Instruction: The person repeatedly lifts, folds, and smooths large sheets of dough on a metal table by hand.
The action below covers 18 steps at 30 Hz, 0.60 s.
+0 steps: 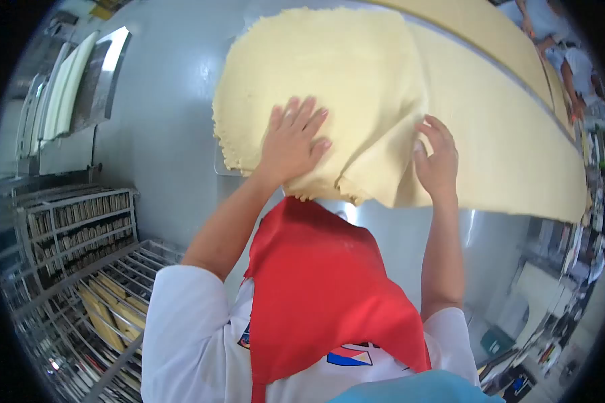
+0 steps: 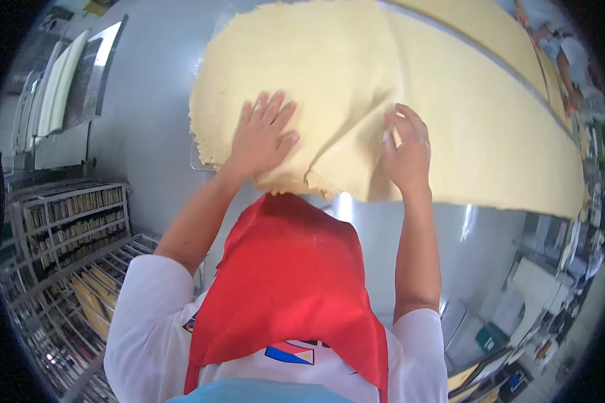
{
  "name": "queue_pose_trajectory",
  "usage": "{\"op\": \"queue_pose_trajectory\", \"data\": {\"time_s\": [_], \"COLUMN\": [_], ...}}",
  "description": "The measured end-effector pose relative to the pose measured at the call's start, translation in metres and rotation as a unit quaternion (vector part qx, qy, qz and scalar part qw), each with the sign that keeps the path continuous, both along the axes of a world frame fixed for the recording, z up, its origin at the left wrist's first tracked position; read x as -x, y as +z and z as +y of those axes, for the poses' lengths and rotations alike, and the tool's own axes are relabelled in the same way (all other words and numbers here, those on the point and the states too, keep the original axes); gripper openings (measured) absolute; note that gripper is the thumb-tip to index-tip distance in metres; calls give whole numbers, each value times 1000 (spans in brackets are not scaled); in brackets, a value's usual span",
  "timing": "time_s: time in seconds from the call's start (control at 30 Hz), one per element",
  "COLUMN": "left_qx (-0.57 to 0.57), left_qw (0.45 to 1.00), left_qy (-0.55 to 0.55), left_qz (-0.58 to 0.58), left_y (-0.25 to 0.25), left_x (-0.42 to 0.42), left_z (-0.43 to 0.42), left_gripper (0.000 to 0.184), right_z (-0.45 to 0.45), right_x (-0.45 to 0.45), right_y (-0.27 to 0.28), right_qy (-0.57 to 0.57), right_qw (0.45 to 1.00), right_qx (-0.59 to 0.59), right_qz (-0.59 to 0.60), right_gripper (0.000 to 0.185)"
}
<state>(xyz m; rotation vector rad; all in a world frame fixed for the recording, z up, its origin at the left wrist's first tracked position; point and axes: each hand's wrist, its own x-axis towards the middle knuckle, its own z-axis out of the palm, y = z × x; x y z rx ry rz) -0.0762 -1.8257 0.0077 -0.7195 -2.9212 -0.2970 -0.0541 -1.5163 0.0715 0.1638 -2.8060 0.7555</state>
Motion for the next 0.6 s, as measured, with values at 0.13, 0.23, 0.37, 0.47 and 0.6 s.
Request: {"op": "queue_pose_trajectory", "data": {"time_s": [0.13,0.23,0.37,0.47,0.6], "left_qx": [-10,-30,-37,-36,2], "left_qw": [974,952,948,948,945], "left_qy": [223,305,316,314,326], "left_qz": [-28,-1,7,-22,-29], "left_y": [-7,-14,-14,-8,-8], "left_x": [-7,-3,-1,-5,-2], "left_z": [-46,-56,-49,-47,-42], "left_gripper": [75,79,81,81,80], "right_z": [-5,3,-4,-13,-30], "right_x": [48,73,106,165,270], "right_y": [10,-8,-9,-22,-40], "right_qy": [50,63,98,149,148], "right_qw": [998,994,988,983,973], "right_qx": [-19,-83,-115,-106,-176], "right_qz": [-27,-39,-45,-11,-1], "right_gripper": [35,36,37,39,52]}}
